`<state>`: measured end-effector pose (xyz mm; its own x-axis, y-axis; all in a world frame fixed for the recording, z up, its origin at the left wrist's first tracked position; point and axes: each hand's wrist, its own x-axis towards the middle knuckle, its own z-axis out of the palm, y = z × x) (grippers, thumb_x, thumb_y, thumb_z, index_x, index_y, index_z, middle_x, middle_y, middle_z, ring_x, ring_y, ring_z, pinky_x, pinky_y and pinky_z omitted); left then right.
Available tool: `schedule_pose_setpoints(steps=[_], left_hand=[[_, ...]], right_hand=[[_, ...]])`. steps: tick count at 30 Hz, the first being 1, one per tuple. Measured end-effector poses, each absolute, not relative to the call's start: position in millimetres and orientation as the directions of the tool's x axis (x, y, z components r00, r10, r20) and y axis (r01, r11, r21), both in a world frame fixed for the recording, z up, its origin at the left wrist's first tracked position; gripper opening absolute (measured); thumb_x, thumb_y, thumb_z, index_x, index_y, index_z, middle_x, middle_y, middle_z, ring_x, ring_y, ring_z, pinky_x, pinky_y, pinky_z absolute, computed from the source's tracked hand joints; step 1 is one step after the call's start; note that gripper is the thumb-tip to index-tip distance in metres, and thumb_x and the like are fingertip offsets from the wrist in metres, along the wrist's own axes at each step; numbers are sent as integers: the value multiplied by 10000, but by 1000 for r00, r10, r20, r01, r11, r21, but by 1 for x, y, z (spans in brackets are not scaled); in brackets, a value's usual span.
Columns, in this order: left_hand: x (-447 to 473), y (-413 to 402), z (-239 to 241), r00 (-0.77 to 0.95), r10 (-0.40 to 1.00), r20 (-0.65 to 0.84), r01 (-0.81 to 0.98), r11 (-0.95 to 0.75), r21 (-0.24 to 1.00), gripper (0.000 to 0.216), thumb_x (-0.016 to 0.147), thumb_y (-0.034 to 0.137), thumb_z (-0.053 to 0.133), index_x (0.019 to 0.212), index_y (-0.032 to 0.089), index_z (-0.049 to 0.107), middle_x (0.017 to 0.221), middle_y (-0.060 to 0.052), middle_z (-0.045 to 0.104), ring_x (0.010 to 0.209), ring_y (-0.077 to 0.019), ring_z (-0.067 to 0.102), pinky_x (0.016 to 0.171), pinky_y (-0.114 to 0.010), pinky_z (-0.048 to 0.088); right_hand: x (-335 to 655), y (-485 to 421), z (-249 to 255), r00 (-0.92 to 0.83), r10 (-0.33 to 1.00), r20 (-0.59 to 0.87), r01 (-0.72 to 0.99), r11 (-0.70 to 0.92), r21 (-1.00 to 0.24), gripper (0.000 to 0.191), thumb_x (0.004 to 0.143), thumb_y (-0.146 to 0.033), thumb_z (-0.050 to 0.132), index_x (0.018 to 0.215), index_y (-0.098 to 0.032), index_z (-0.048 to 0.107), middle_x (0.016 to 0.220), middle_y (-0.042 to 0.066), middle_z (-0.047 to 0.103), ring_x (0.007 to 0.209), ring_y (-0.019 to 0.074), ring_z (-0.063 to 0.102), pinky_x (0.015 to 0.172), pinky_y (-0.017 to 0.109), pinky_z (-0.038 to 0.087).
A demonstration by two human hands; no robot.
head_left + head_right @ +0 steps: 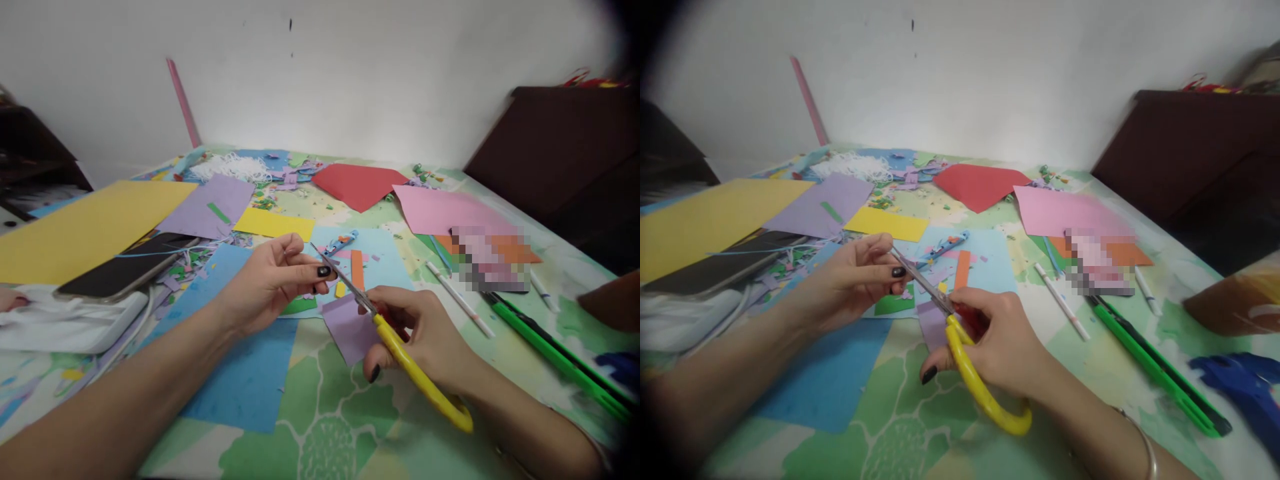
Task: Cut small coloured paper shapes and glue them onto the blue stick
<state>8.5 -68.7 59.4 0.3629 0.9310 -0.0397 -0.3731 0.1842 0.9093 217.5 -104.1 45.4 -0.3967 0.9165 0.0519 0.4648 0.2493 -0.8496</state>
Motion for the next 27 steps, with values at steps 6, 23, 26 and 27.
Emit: schedule_pose_setpoints(steps=[6,23,26,27], left_hand=[[11,-69,58,341,940,-18,-410,166,897,414,679,35,671,647,207,296,591,29,635,534,-108,606,548,-220,423],[15,-73,62,306,952,5,-428,133,894,421,663,11,650,631,207,278,527,65,540,498,-80,531,507,-197,385],[14,-73,61,316,948,24,-425,118,897,423,666,6,644,635,207,273,527,69,541,508,-80,538,511,-194,390],[13,-73,61,318,947,34,-422,109,900,418,667,6,642,640,207,277,528,71,543,510,-80,540,514,-194,394]], right_hand=[[216,-104,45,-383,923,40,415,211,-885,406,543,-408,822,645,-178,503,541,-75,310,532,88,271,450,225,232],[216,-107,47,-380,924,-41,357,106,-928,417,524,-411,842,678,-179,532,561,-69,311,536,93,257,459,237,190],[216,-107,47,-365,929,-55,357,85,-930,420,499,-390,855,643,-177,521,551,-72,289,534,92,247,457,237,180],[216,-108,46,-358,932,-58,362,81,-929,418,495,-382,857,640,-176,523,551,-72,283,536,92,244,457,238,177]])
